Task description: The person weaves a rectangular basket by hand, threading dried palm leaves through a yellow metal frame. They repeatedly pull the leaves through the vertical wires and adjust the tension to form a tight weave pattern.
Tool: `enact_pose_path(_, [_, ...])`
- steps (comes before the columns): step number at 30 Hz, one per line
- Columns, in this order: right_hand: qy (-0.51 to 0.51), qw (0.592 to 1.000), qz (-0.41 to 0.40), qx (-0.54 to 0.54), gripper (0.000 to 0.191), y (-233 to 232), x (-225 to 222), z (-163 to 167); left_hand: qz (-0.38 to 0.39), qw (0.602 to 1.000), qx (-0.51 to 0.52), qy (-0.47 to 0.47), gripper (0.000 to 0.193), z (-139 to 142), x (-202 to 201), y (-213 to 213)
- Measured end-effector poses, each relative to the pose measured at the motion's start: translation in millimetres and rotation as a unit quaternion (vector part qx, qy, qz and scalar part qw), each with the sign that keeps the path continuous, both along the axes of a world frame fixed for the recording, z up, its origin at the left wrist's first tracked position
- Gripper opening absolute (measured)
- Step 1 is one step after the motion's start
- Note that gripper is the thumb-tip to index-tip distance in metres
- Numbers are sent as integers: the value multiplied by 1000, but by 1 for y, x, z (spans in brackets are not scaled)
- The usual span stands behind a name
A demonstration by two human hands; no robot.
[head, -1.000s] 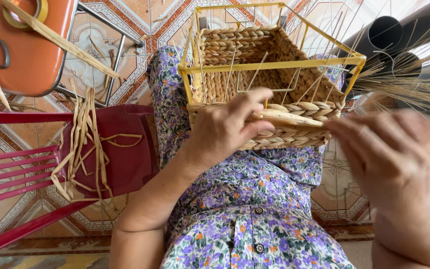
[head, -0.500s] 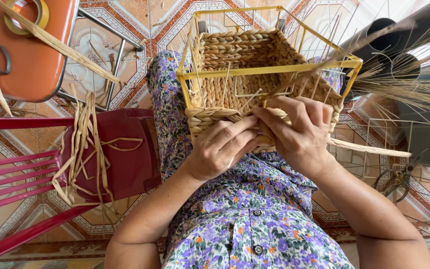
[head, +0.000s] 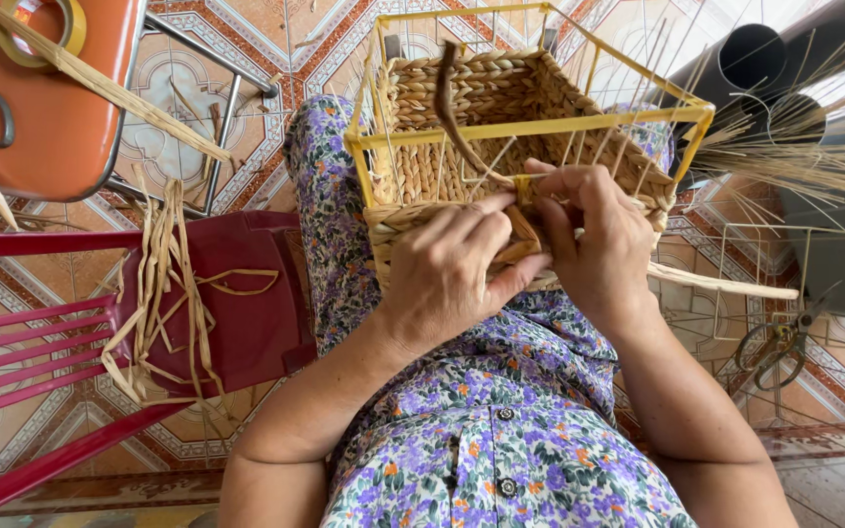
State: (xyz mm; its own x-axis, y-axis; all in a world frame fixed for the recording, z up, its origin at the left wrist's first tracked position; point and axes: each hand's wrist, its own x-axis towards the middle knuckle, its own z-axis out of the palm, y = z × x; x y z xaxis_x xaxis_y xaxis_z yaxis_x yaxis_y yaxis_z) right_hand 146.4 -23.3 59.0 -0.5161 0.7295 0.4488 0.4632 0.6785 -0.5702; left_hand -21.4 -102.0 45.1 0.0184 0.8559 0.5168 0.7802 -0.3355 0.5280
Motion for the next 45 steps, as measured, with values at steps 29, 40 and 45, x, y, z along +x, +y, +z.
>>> enact_pose_path(29, [120,989,-59,-69,16,-4,-2,-4,44,993,103,-31,26,-6,2,-1])
enact_pose_path(40, [40,997,-58,24,26,-14,1,-8,24,996,73,-48,24,0,-1,-5])
enact_pose_path(45, [14,995,-87,40,18,-7,12,-13,46,995,68,-56,21,3,2,-3])
